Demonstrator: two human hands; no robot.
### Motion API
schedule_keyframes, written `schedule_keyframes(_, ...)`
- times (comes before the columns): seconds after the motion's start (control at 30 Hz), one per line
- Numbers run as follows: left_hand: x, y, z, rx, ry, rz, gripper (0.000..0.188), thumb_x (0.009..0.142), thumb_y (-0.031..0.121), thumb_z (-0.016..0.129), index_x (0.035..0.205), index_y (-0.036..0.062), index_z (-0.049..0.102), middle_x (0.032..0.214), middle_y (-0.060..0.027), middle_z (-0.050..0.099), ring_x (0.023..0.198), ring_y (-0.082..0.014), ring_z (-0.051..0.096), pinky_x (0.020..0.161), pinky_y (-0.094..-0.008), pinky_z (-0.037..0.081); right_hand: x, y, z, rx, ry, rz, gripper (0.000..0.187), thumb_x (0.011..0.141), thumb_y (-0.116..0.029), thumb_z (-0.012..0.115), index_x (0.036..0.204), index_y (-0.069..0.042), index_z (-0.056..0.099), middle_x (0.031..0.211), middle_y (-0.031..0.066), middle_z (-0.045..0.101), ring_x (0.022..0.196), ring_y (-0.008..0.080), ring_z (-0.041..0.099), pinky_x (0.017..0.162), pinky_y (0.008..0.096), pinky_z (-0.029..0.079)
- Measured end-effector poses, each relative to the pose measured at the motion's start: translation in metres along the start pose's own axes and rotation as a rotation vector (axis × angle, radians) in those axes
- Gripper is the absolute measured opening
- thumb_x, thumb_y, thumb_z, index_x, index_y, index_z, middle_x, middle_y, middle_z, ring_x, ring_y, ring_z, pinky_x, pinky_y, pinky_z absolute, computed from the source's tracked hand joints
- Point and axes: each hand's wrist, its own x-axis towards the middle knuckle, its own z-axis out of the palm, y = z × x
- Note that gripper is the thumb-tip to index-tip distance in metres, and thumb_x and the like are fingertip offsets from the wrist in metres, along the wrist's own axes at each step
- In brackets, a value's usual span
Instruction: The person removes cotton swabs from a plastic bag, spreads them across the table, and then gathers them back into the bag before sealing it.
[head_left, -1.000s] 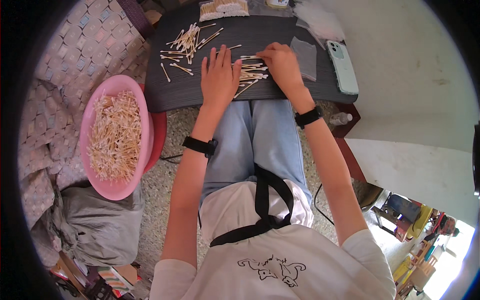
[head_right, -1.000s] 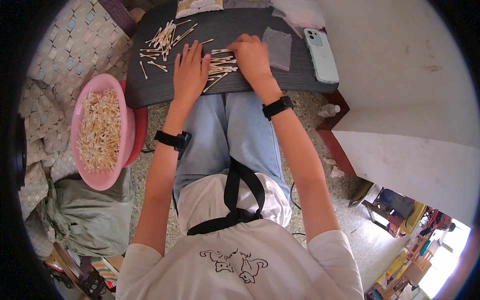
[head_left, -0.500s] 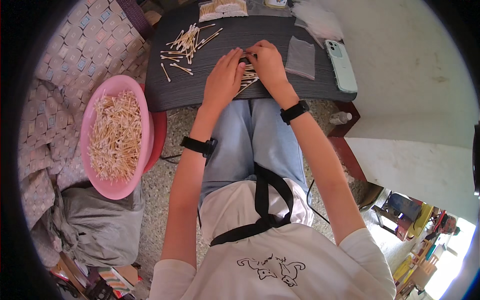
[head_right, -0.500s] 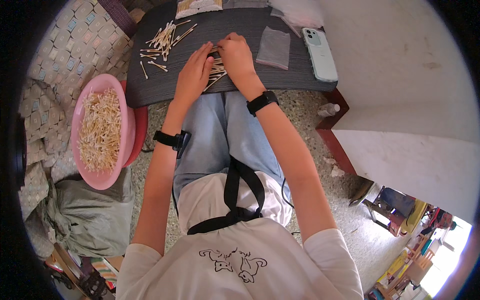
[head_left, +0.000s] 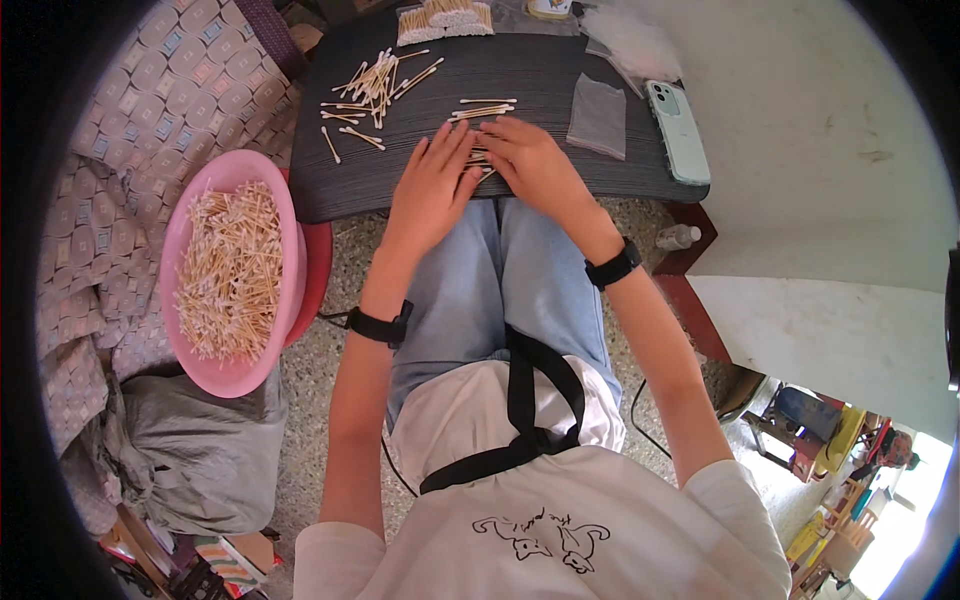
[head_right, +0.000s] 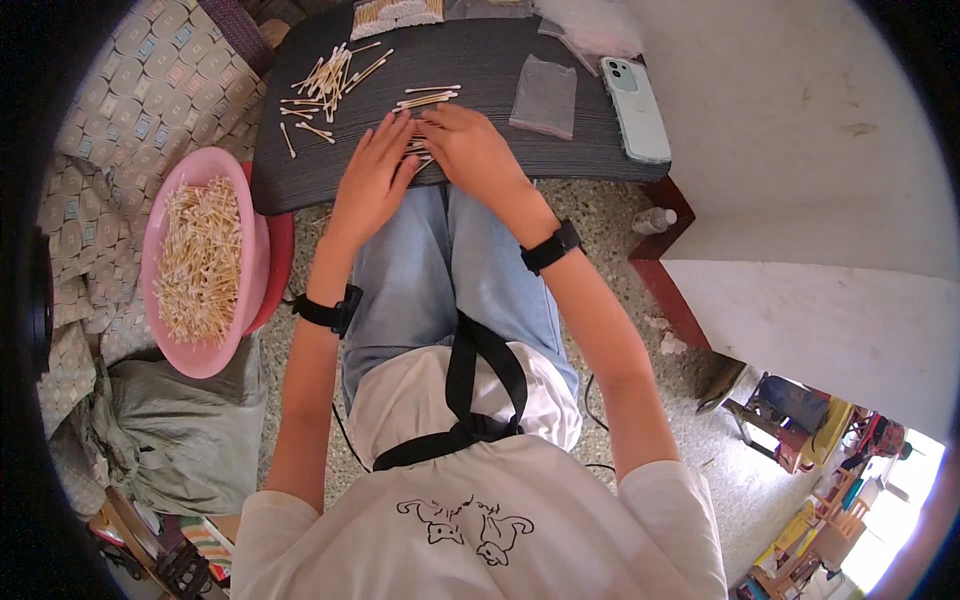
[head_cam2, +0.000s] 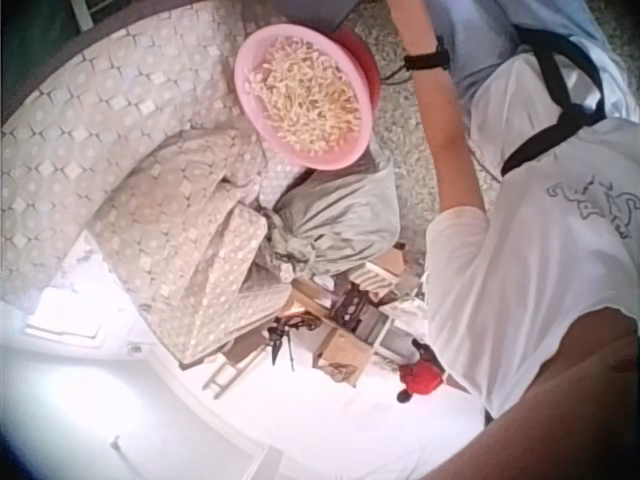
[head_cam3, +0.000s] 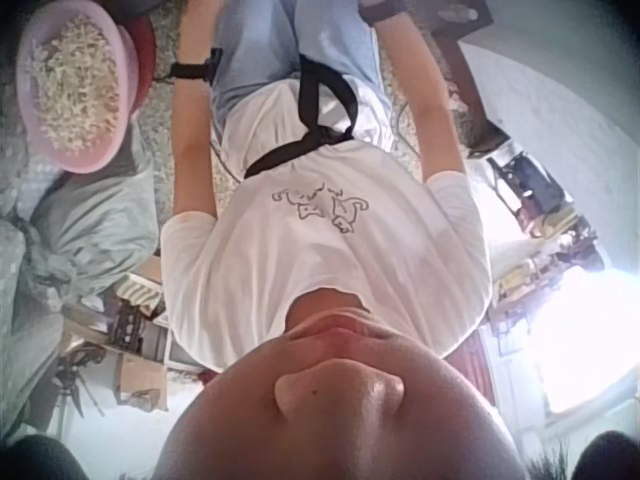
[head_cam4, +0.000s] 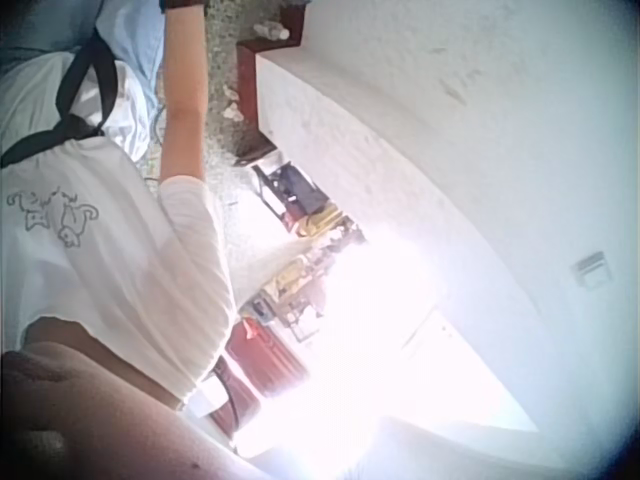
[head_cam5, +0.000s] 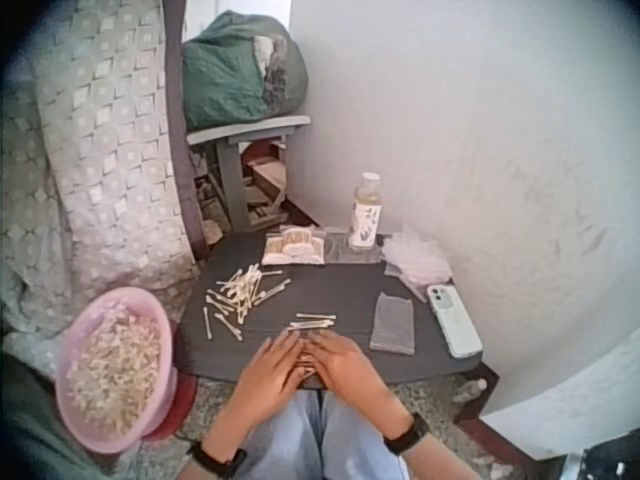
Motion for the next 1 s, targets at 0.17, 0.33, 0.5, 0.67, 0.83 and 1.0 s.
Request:
schedule_keyframes(0.17, -0.003, 0.006, 0.008, 0.238, -0.012, 0.003, 0.050, 0.094, 0.034, 0.046, 0.134, 0.0043, 0.045, 0.144, -0.0086, 0.039, 0.133, -0.0224, 0.036, 0.110, -0.0403, 0.027, -0.013, -0.005, 0.004, -0.178, 0.010, 0.056, 0.034, 0.086, -0.015, 0.058, 0.118, -0.004, 0.058, 0.121, 0.0121, 0.058, 0.118, 0.0284, 0.051, 0.100, 0.0400, 0.040)
schedule_keyframes(0.33, -0.002, 0.009, 0.013, 0.240, 0.040, -0.029, 0.048, 0.096, 0.031, 0.044, 0.133, 0.0014, 0.044, 0.143, -0.0129, 0.038, 0.133, -0.0266, 0.036, 0.108, -0.0417, 0.029, -0.007, -0.009, 0.003, -0.118, 0.029, 0.092, 0.035, 0.087, -0.015, 0.058, 0.120, -0.003, 0.056, 0.123, 0.0139, 0.056, 0.117, 0.0298, 0.051, 0.099, 0.0389, 0.041)
schedule_keyframes(0.5, -0.002, 0.013, 0.009, 0.179, 0.079, -0.022, 0.043, 0.094, 0.028, 0.047, 0.126, -0.0008, 0.050, 0.132, -0.0153, 0.046, 0.123, -0.0306, 0.045, 0.105, -0.0429, 0.034, -0.006, -0.006, -0.002, -0.107, 0.010, 0.155, 0.034, 0.086, -0.012, 0.059, 0.118, -0.001, 0.056, 0.118, 0.0143, 0.053, 0.115, 0.0317, 0.050, 0.095, 0.0389, 0.045)
schedule_keyframes(0.67, -0.002, 0.013, 0.010, 0.196, 0.113, -0.011, 0.042, 0.092, 0.029, 0.052, 0.122, -0.0001, 0.052, 0.126, -0.0139, 0.049, 0.123, -0.0290, 0.045, 0.104, -0.0427, 0.035, -0.006, -0.004, -0.001, -0.144, 0.035, 0.112, 0.033, 0.086, -0.012, 0.059, 0.117, -0.001, 0.056, 0.115, 0.0131, 0.052, 0.112, 0.0307, 0.050, 0.093, 0.0391, 0.045)
schedule_keyframes(0.83, 0.002, 0.014, 0.009, 0.149, 0.127, -0.039, 0.040, 0.092, 0.028, 0.051, 0.121, 0.0005, 0.053, 0.126, -0.0142, 0.049, 0.123, -0.0293, 0.045, 0.102, -0.0435, 0.036, -0.002, -0.004, 0.001, -0.190, 0.034, 0.118, 0.033, 0.086, -0.014, 0.059, 0.115, 0.000, 0.057, 0.113, 0.0119, 0.051, 0.109, 0.0289, 0.049, 0.091, 0.0383, 0.046)
schedule_keyframes(1.0, 0.007, 0.014, 0.014, 0.193, 0.095, -0.043, 0.041, 0.094, 0.029, 0.047, 0.124, 0.0016, 0.051, 0.133, -0.0138, 0.046, 0.127, -0.0293, 0.040, 0.105, -0.0443, 0.032, 0.001, -0.003, 0.005, -0.265, 0.040, 0.123, 0.030, 0.085, -0.016, 0.060, 0.109, 0.000, 0.059, 0.110, 0.0109, 0.052, 0.103, 0.0280, 0.050, 0.087, 0.0362, 0.047)
